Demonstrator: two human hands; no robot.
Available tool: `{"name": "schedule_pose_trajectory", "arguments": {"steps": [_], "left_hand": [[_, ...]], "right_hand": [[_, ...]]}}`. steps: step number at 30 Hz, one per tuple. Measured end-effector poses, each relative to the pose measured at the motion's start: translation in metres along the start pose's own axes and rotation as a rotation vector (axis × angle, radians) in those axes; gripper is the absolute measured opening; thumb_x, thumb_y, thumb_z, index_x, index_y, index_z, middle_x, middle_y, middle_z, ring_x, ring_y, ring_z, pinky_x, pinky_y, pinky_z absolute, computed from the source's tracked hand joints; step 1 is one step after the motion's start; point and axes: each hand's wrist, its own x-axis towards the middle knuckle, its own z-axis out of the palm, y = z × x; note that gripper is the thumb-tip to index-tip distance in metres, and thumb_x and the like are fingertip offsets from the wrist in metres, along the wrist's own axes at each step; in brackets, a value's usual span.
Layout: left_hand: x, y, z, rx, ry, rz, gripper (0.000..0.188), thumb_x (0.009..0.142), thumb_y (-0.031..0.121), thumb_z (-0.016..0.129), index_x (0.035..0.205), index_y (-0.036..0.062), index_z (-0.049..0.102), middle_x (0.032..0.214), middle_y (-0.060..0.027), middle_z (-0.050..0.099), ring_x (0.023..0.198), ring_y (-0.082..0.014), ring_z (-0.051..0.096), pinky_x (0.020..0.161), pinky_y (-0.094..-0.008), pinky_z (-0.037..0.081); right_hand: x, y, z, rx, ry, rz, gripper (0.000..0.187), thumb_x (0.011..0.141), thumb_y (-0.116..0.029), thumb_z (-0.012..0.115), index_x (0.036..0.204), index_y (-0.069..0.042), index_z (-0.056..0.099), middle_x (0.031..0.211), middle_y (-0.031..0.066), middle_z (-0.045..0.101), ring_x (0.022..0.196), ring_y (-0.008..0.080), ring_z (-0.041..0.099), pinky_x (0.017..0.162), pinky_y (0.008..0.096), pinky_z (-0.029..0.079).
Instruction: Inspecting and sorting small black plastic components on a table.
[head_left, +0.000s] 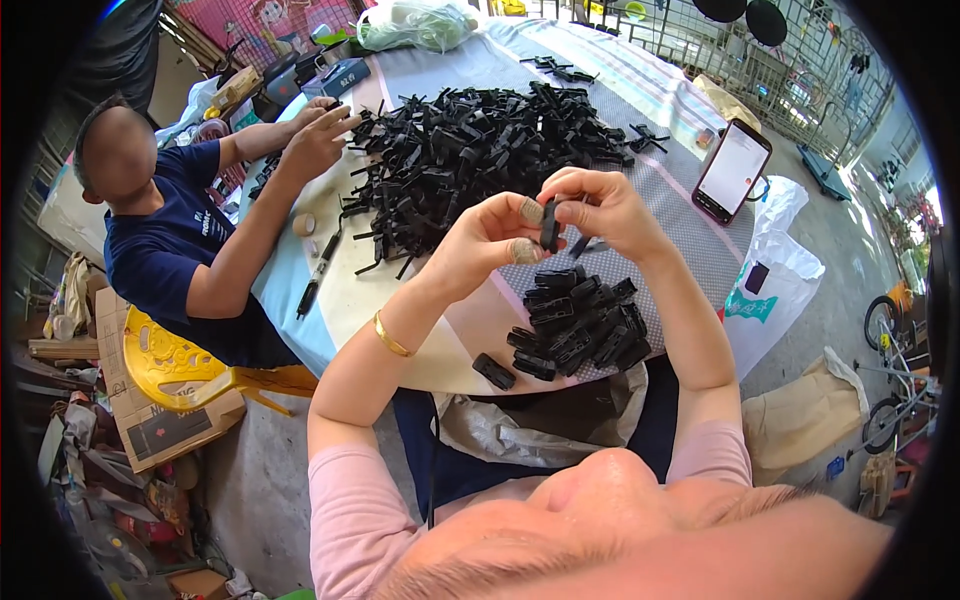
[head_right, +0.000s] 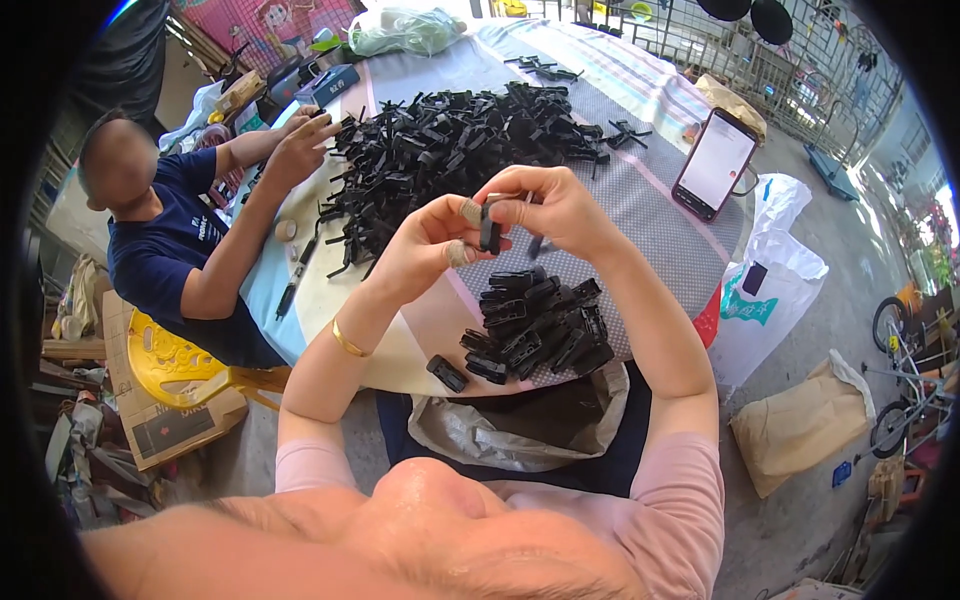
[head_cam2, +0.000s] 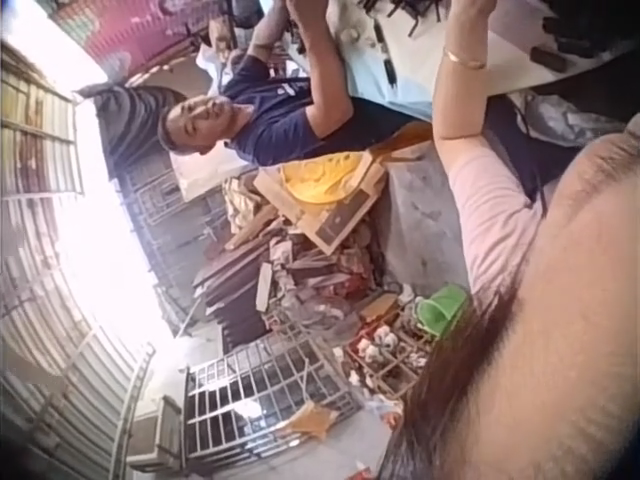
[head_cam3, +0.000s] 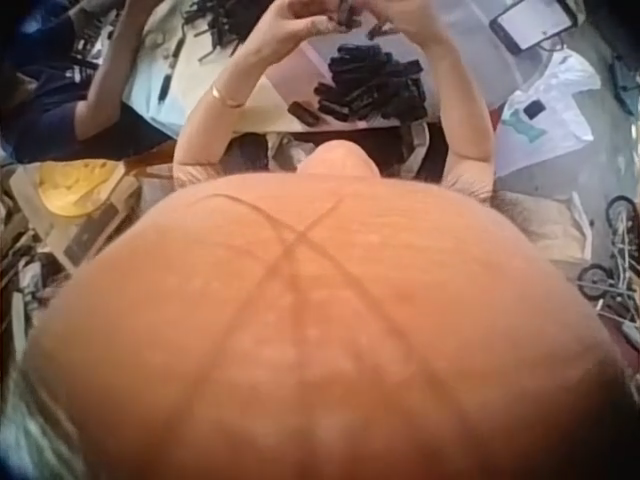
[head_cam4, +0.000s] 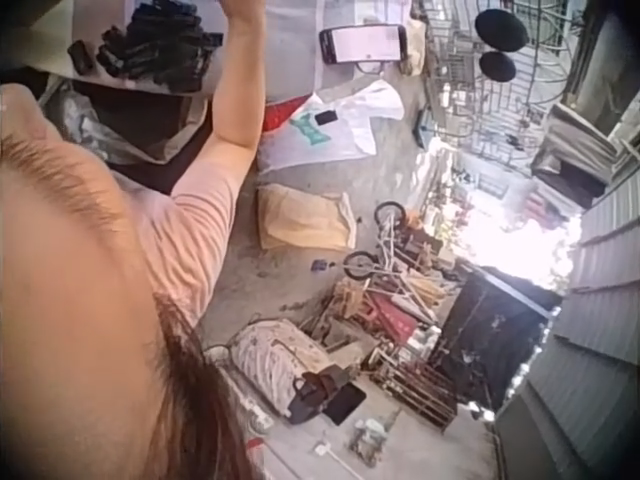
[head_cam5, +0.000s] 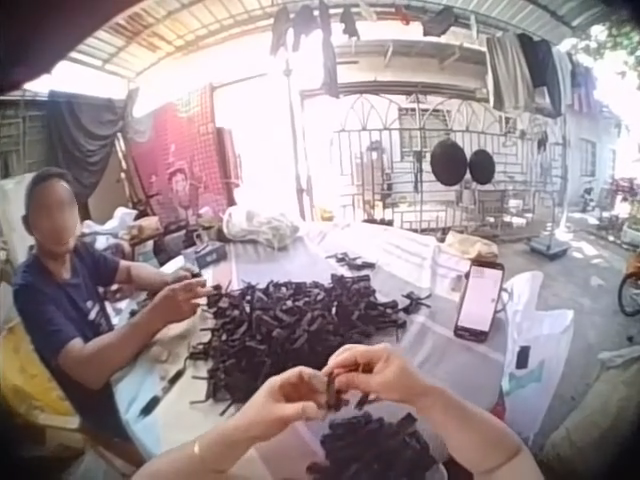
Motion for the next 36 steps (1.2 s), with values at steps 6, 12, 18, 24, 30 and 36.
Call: {"name": "schedule_pose_trajectory", "arguments": {"steps": [6, 12, 18, 24, 30, 36], "left_hand": [[0.001, -0.007, 0.005, 0.008, 0.144, -0.04, 0.016, 0.079, 0.007, 0.062, 0.088, 0.0024, 0.049, 0.085, -0.0084, 0.059, 0.078, -0.0185, 0.061, 0.077, -0.0331, 0.051], [0.003, -0.001, 0.011, 0.159, 0.342, 0.105, 0.011, 0.082, -0.002, 0.052, 0.092, -0.0014, 0.048, 0.089, -0.0108, 0.059, 0.085, -0.0182, 0.059, 0.082, -0.0318, 0.049], [-0.001, 0.001, 0.017, 0.361, 0.412, 0.166, 0.022, 0.082, -0.004, 0.053, 0.103, -0.0036, 0.048, 0.094, -0.0101, 0.059, 0.086, -0.0151, 0.059, 0.079, -0.0263, 0.048], [-0.001, -0.011, 0.018, 0.457, 0.459, 0.258, 0.021, 0.079, -0.005, 0.057, 0.099, -0.0047, 0.052, 0.089, -0.0069, 0.06, 0.081, -0.0089, 0.058, 0.071, -0.0213, 0.049], [-0.009, -0.013, 0.017, 0.683, 0.471, 0.342, 0.018, 0.079, -0.006, 0.056, 0.097, -0.0041, 0.053, 0.088, -0.006, 0.059, 0.079, -0.0087, 0.057, 0.068, -0.0207, 0.048], [0.0, -0.011, 0.025, 0.852, 0.422, 0.314, 0.023, 0.08, -0.009, 0.052, 0.102, -0.0039, 0.049, 0.092, -0.0074, 0.058, 0.081, -0.011, 0.058, 0.073, -0.0219, 0.048]], "right_hand": [[0.004, 0.011, 0.005, -0.143, -0.063, -0.221, 0.015, 0.079, -0.006, 0.062, 0.092, 0.0, 0.064, 0.083, 0.0025, 0.059, 0.074, 0.0081, 0.056, 0.064, 0.0196, 0.046], [0.0, 0.003, 0.004, -0.195, 0.129, -0.037, 0.018, 0.085, -0.014, 0.056, 0.093, 0.001, 0.061, 0.071, 0.0025, 0.06, 0.065, 0.0063, 0.053, 0.059, 0.0193, 0.043], [-0.002, 0.008, 0.014, -0.362, 0.061, -0.042, 0.015, 0.084, -0.009, 0.053, 0.083, 0.004, 0.061, 0.065, 0.0047, 0.059, 0.059, 0.0077, 0.053, 0.054, 0.0212, 0.043], [-0.003, 0.004, 0.016, -0.395, 0.076, -0.124, 0.014, 0.083, -0.009, 0.053, 0.083, 0.003, 0.062, 0.063, 0.0057, 0.059, 0.057, 0.0079, 0.054, 0.052, 0.0211, 0.043], [-0.005, -0.007, 0.02, -0.236, 0.007, 0.14, 0.013, 0.083, -0.009, 0.054, 0.08, 0.002, 0.061, 0.061, 0.0018, 0.056, 0.054, 0.0061, 0.049, 0.048, 0.0203, 0.039], [0.004, 0.017, -0.005, -0.357, -0.004, 0.001, 0.018, 0.084, -0.016, 0.058, 0.08, 0.001, 0.061, 0.062, -0.0026, 0.053, 0.057, 0.004, 0.045, 0.049, 0.0195, 0.036]]}}
